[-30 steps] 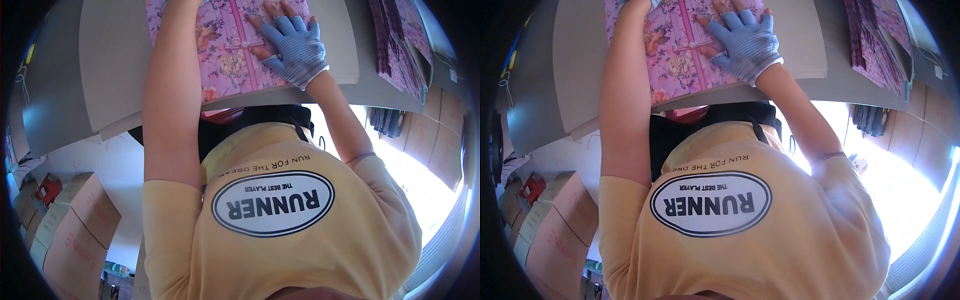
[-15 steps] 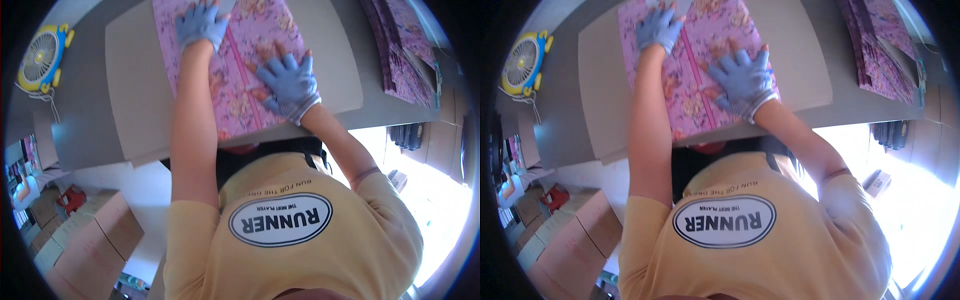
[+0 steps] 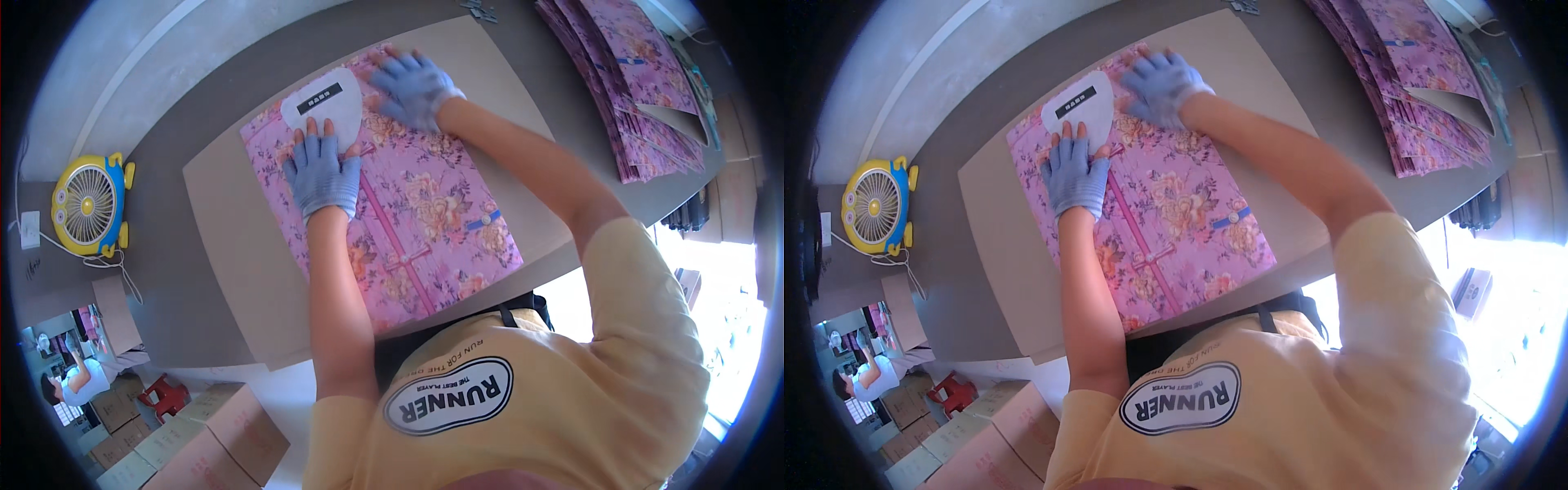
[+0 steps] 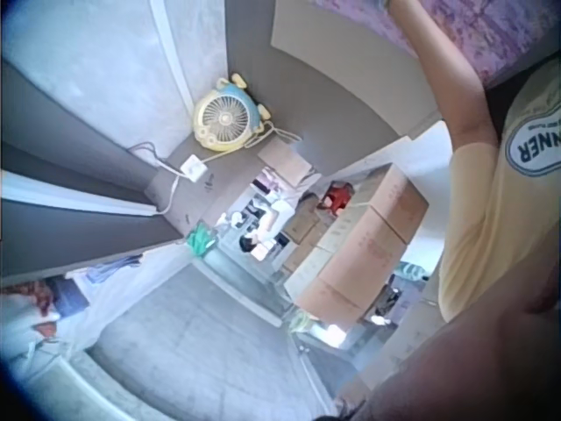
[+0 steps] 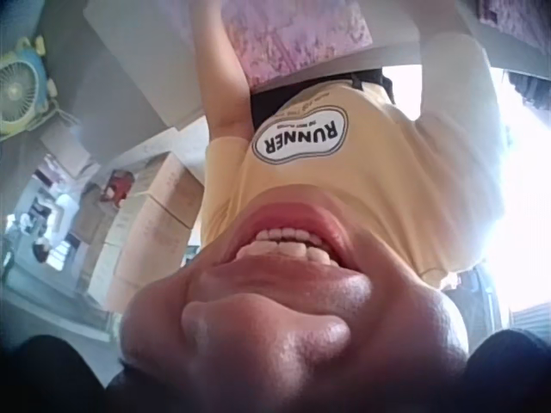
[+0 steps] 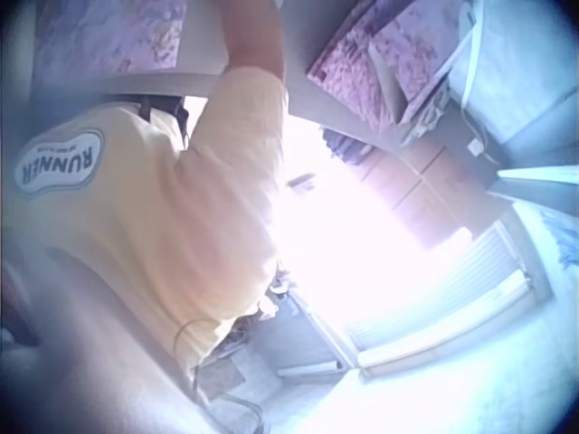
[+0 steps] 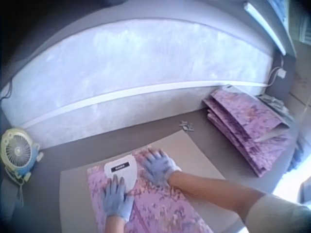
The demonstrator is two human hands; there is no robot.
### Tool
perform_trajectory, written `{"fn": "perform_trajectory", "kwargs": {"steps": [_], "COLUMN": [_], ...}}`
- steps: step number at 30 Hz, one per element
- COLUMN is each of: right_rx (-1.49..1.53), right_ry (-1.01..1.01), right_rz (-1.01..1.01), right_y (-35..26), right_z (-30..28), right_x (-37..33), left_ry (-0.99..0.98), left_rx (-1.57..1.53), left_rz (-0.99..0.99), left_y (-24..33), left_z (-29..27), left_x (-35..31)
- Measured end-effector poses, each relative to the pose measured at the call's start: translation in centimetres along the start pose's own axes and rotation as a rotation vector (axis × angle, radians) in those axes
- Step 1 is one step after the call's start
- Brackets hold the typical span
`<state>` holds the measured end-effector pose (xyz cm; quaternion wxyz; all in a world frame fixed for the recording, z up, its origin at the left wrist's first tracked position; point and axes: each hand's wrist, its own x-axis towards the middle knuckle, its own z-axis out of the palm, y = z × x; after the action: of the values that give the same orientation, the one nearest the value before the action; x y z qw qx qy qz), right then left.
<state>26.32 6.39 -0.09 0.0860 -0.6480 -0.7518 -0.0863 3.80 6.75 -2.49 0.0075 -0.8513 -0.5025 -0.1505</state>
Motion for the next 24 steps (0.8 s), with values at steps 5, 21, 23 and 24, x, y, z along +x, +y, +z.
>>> {"fn": "perform_trajectory", "kwargs": {"steps": [5,21,23,24], "right_rx": [0.034,-0.098,-0.048,-0.019], "right_ry": [-0.111,-0.038,-0.101,-0.152], "right_rz": [0.3,-0.117,-0.094,-0.084], "right_y": [2.9,-7.1,-8.8,-9.5], "right_z": [1.6,-4.8,-6.3,-6.5], "right_x": [9.0,-17.7,-21.4,-22.7], "left_ry": [-0.036,-0.025,0.008,0.031], "left_rx": [-0.069,0.024,0.05,0.067], "left_rz": [0.02,0.019,0.019,0.021], "left_y": [0.6,-0.5,-0.7,-0.7], "left_z": [-0.8,1.4,1.6,2.1], "left_x": [0.3,1.5,1.8,1.7]}}
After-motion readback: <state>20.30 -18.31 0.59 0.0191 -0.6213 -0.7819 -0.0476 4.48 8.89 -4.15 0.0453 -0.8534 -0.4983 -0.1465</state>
